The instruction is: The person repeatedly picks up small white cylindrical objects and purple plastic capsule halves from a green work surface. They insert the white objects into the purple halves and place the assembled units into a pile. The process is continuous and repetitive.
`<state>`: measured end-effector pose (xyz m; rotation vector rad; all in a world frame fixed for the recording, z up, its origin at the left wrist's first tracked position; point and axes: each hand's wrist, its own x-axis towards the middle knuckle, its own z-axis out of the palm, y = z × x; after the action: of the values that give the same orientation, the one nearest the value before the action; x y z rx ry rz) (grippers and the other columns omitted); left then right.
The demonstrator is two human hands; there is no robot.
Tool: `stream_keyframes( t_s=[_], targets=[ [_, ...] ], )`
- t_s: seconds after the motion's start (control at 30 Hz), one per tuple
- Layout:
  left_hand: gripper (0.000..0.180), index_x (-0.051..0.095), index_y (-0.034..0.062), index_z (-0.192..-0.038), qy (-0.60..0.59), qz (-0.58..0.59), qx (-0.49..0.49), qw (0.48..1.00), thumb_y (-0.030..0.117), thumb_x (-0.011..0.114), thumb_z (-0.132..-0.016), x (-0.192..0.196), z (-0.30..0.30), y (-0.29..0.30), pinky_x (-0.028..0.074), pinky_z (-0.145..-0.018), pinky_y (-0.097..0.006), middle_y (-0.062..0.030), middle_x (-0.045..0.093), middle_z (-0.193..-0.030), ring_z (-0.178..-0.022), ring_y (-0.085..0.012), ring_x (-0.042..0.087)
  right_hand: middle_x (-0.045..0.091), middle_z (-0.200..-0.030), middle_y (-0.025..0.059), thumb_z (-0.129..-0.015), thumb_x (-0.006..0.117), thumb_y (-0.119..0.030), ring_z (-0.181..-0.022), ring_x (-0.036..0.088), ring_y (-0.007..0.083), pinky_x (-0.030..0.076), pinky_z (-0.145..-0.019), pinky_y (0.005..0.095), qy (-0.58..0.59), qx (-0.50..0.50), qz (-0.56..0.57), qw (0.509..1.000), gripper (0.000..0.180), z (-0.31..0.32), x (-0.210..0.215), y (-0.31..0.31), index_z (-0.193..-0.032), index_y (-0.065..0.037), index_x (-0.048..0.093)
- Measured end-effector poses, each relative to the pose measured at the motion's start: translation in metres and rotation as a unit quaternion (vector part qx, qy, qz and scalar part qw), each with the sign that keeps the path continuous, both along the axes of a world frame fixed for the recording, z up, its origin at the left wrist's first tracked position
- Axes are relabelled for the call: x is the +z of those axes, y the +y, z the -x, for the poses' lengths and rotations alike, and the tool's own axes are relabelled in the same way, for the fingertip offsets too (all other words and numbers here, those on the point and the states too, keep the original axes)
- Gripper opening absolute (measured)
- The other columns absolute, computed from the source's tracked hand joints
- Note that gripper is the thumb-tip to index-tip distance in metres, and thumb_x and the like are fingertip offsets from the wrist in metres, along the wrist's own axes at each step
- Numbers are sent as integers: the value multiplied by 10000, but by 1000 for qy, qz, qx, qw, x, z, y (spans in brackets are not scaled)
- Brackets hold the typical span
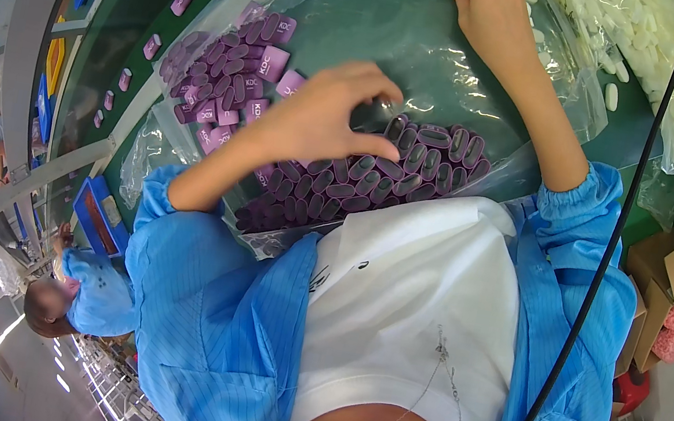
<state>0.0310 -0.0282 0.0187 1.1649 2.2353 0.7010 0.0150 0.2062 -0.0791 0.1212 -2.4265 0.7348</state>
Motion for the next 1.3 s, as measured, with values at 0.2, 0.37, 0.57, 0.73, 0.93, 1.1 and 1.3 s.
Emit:
stream_keyframes(
  t_s=[0.2,0.37,0.57,0.73,0.93,1.1,1.3],
  targets=[
    [271,742,14,-980,34,-34,49,998,170,836,-780,-9,-2,-4,533,-746,-330,-113,724,-907,-841,-240,668,611,-905,159,-820,604,-42,-928,574,327,477,-858,408,12,26,-121,992,75,-20,13,10,-872,-9,646],
    [268,735,9,-1038,169,-118,43,978,98,802,-795,-24,9,10,540,-776,-349,-108,716,-964,-858,-277,665,688,-967,66,-872,691,-4,-834,684,223,537,-718,317,32,34,-36,998,193,-28,8,14,-1053,-65,719],
    [285,726,16,-1064,171,-128,67,975,57,786,-788,-44,23,24,547,-787,-339,-98,701,-1010,-869,-260,677,690,-982,70,-842,720,-14,-883,657,267,549,-758,367,-29,225,178,957,165,-72,37,-6,-996,-71,732],
    [260,745,21,-1011,105,-144,81,981,57,815,-763,-52,30,31,547,-769,-323,-89,717,-972,-841,-225,689,635,-947,86,-775,692,50,-909,612,275,535,-776,369,22,213,106,971,205,-72,27,-11,-969,-14,696],
    [223,756,15,-945,87,-152,95,980,79,832,-744,-52,29,35,542,-740,-340,-101,712,-920,-802,-272,681,620,-935,97,-689,679,66,-925,601,274,531,-793,361,43,218,52,974,261,-67,28,-21,-944,11,686],
    [245,754,17,-1013,13,-159,120,980,46,813,-777,-51,28,29,531,-749,-302,-80,711,-962,-835,-203,676,667,-972,89,-706,692,57,-915,628,265,549,-770,354,19,274,59,960,282,-63,31,1,-980,-10,704],
    [262,740,12,-1067,19,-191,87,978,10,779,-808,-28,17,28,534,-729,-290,-82,694,-980,-811,-180,674,702,-954,89,-785,697,55,-846,660,261,560,-687,352,67,253,128,957,280,-73,40,5,-1054,-20,709]
  ],
)
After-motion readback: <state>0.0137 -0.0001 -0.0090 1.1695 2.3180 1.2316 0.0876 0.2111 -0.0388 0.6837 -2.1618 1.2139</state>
